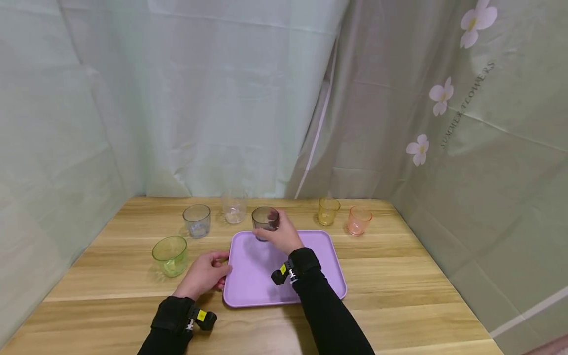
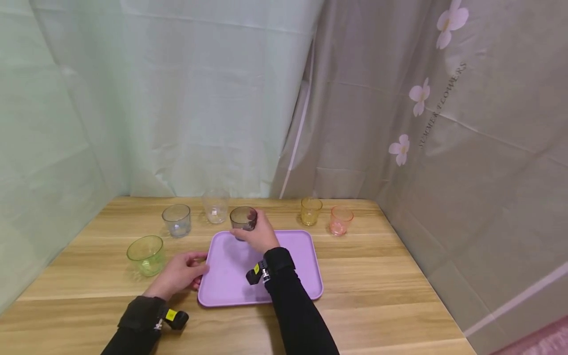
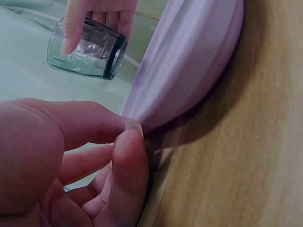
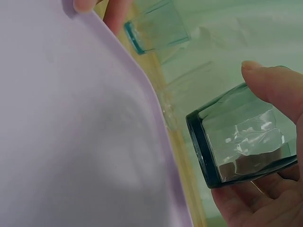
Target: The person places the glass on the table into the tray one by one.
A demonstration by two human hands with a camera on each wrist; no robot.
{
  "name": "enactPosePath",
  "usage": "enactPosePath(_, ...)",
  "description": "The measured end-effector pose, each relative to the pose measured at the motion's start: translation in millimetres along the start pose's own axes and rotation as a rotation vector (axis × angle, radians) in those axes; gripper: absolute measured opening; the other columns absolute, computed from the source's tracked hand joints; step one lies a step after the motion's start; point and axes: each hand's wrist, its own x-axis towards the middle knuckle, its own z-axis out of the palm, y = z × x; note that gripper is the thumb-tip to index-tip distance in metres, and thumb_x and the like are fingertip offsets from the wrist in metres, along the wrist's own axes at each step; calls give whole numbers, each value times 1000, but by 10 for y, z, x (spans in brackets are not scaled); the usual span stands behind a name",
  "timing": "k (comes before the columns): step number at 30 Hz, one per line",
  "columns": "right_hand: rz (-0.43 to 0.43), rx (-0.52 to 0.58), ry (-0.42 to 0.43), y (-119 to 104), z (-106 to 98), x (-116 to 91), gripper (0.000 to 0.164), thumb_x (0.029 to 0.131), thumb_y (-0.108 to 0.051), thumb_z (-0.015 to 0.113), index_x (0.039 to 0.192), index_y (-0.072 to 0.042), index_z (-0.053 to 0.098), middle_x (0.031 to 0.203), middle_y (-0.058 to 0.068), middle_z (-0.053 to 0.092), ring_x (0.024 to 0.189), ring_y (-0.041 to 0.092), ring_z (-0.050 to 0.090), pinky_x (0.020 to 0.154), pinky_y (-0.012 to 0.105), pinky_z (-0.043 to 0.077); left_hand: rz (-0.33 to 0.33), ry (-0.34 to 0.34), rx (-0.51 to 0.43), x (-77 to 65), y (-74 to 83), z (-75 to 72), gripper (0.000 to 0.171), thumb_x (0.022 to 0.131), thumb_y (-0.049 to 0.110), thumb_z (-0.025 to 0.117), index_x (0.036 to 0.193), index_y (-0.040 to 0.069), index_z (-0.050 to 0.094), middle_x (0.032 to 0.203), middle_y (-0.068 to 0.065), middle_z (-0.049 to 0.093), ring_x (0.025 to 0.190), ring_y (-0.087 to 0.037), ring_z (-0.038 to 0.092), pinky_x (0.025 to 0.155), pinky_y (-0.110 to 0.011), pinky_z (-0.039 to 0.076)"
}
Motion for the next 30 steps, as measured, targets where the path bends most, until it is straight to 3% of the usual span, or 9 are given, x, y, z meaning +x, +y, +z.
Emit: enactPosePath(30,14,2,-25,49,352,57,82,92,-21,91,156,3,45,153,23,58,140,33,60,122,47,50,17,-5,10,11,-20,-4,50,104,8,70,150,-8,58,96,-14,66,67,-19,65,62,-32,65)
